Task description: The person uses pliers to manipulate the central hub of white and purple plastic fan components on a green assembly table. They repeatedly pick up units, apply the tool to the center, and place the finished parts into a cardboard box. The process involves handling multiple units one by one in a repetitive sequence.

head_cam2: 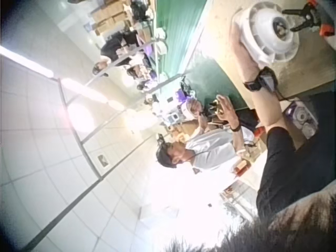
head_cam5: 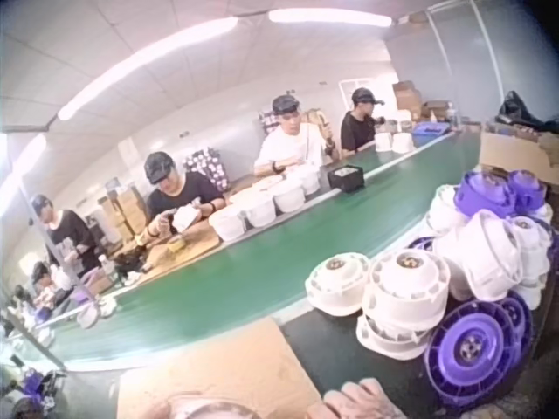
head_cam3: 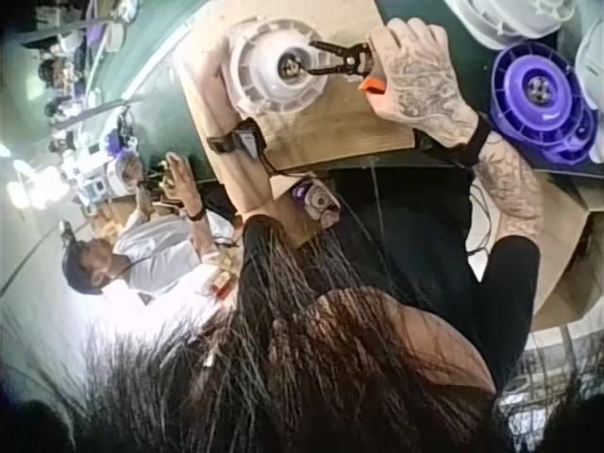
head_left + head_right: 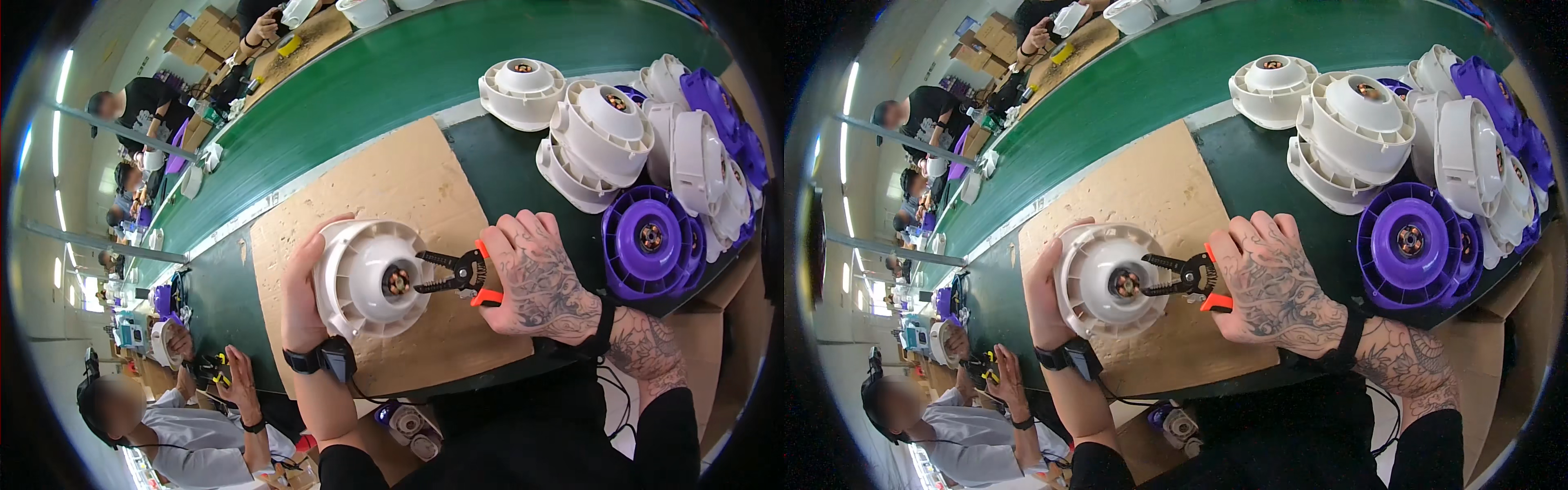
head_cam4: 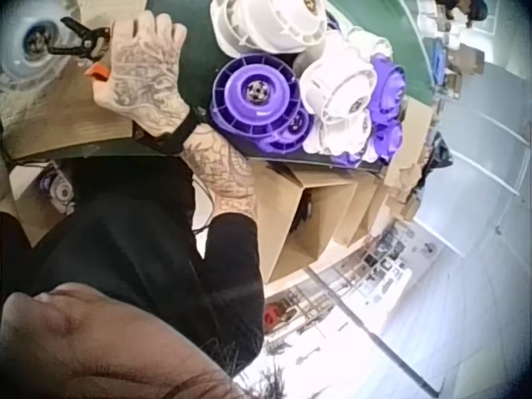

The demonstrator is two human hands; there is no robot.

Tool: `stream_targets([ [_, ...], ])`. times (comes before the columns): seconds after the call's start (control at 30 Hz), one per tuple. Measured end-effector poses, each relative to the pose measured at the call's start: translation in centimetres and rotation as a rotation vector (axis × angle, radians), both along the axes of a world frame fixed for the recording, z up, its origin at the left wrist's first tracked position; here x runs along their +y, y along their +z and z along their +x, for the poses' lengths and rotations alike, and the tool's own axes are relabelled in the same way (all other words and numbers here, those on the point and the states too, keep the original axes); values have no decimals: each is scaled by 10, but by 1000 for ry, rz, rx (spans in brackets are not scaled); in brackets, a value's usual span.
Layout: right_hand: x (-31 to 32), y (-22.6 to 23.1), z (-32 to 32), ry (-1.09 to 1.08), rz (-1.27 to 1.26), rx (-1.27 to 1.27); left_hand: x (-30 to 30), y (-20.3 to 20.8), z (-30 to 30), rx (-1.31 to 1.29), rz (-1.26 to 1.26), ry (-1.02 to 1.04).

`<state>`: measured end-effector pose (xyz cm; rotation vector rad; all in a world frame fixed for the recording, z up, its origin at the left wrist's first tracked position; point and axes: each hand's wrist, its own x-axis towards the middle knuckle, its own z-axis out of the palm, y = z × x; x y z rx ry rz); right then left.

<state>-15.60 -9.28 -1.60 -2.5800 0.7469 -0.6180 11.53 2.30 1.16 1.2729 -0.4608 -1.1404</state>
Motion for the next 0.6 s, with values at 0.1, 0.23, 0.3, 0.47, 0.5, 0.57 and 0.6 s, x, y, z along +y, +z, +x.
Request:
stream_targets([
  [0.1, 1, 2, 0, 18, -17, -30, -2, 9, -15, -21, -29, -25],
  [0.23, 2, 2, -3, 57, 17, 38, -4, 6, -20, -26, -40, -22],
  [0.3, 3, 2, -4, 59, 33, 57, -4, 3, -19, -63, -48, -33],
  [0.47, 0, 2, -7, 59, 36, 64, -7, 2, -32, -36, -69, -19],
  [0.5, 0, 2, -7, 63, 41, 57, -7, 2, -34, -16, -79, -9],
  [0.57, -1, 2, -7, 72, 32, 78, -8, 2, -36, 21, -80, -16],
  [0.6, -1, 3, -8, 75, 25, 90, -9, 2, -38, 41, -83, -21],
])
